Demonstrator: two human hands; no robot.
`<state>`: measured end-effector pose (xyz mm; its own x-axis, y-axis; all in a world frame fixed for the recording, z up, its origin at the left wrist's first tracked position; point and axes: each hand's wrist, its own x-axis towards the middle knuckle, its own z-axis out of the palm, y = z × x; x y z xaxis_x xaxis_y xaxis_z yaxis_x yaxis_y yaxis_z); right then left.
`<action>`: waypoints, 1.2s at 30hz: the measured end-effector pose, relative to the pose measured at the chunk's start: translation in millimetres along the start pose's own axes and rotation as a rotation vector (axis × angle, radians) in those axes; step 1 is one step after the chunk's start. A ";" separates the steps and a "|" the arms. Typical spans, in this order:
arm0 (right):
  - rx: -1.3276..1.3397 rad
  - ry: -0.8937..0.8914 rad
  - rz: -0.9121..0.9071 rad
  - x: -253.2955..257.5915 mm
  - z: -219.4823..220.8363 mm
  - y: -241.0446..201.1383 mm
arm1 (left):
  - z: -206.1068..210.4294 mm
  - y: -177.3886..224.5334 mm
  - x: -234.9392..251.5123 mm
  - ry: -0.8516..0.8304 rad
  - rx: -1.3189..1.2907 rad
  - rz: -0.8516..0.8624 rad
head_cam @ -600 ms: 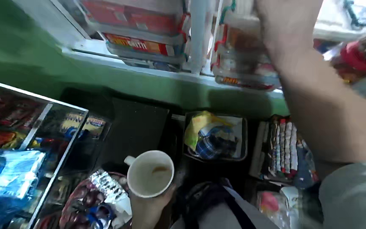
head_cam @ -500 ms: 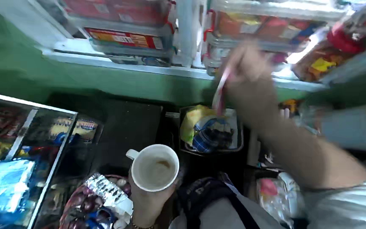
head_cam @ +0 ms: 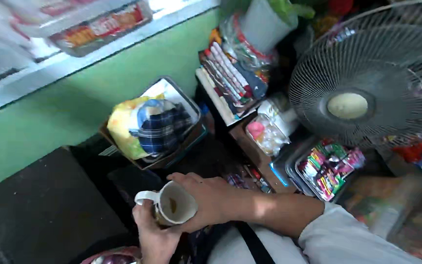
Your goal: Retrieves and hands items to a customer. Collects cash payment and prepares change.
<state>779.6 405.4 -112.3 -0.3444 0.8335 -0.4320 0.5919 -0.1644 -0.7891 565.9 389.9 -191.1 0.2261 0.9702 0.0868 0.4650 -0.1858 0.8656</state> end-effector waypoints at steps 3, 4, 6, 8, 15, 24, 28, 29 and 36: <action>0.042 0.086 0.208 -10.6 0.9 43.6 | 38.0 -8.9 12.2 -0.220 0.071 -0.016; 0.049 0.123 0.286 -12.1 0.8 63.6 | 50.3 -11.7 17.2 -0.285 0.123 0.001; 0.028 0.223 0.456 -16.4 0.3 112.6 | 63.9 -14.3 22.9 -0.372 0.196 -0.031; 0.056 0.297 0.626 -28.5 2.3 170.4 | 62.7 -18.6 22.9 -0.421 0.239 -0.073; 0.457 0.669 1.137 -81.4 52.7 320.7 | 44.9 -33.7 20.5 -0.537 0.275 -0.263; 0.832 1.201 1.272 -47.5 61.3 389.4 | 71.7 -18.5 58.7 -0.638 0.310 -0.208; 0.949 1.274 1.329 -39.1 52.4 386.5 | 72.5 -16.2 54.0 -0.662 0.308 -0.196; 0.973 1.304 1.331 -38.0 51.8 385.9 | 71.5 -16.1 51.3 -0.668 0.313 -0.187; 1.090 1.250 1.349 -40.1 42.2 384.6 | 52.6 -13.9 21.5 -0.687 0.356 -0.180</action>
<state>990.2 286.5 -416.9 0.6323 -0.2779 -0.7231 -0.7082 -0.5857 -0.3942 609.3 405.1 -227.1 0.5447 0.6988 -0.4636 0.7641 -0.1859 0.6177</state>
